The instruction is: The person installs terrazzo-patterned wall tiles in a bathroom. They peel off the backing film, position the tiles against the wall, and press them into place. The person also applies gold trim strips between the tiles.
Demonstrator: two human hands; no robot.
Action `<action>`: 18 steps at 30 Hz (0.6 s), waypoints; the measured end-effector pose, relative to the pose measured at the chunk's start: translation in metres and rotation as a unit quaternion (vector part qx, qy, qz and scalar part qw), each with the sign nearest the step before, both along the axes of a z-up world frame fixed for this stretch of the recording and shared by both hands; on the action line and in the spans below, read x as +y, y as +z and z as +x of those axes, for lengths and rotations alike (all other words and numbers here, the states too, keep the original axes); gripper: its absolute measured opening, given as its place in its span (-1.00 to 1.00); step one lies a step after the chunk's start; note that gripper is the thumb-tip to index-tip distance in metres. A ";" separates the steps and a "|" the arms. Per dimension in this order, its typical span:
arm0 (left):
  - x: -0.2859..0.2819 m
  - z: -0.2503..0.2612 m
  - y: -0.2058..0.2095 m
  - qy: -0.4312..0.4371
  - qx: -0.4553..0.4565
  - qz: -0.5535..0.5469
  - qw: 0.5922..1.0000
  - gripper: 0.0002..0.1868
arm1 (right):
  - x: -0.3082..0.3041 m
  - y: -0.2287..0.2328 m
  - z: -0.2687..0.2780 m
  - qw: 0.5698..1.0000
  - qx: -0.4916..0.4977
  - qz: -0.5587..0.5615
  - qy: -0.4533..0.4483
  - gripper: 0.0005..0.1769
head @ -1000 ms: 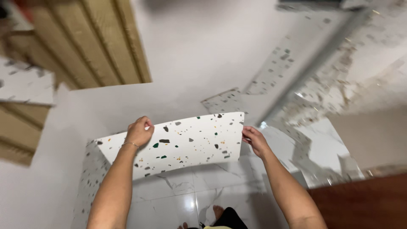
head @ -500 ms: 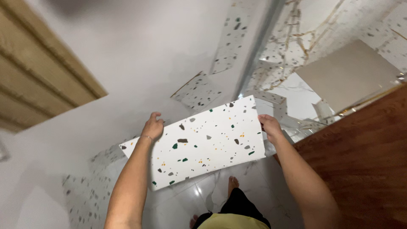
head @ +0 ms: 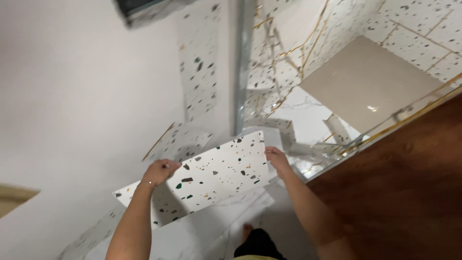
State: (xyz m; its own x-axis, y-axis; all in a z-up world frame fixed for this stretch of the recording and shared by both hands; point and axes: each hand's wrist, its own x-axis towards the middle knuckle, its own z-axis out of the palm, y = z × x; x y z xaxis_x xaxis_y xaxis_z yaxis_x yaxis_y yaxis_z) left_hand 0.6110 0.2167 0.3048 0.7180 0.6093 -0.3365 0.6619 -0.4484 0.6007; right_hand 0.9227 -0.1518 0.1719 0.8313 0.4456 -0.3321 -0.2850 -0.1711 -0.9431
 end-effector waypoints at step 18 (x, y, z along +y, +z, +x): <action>-0.054 0.261 -0.012 -0.118 -0.017 0.093 0.989 -0.70 | -0.059 -0.004 0.133 0.985 0.024 -0.162 -0.049 -0.19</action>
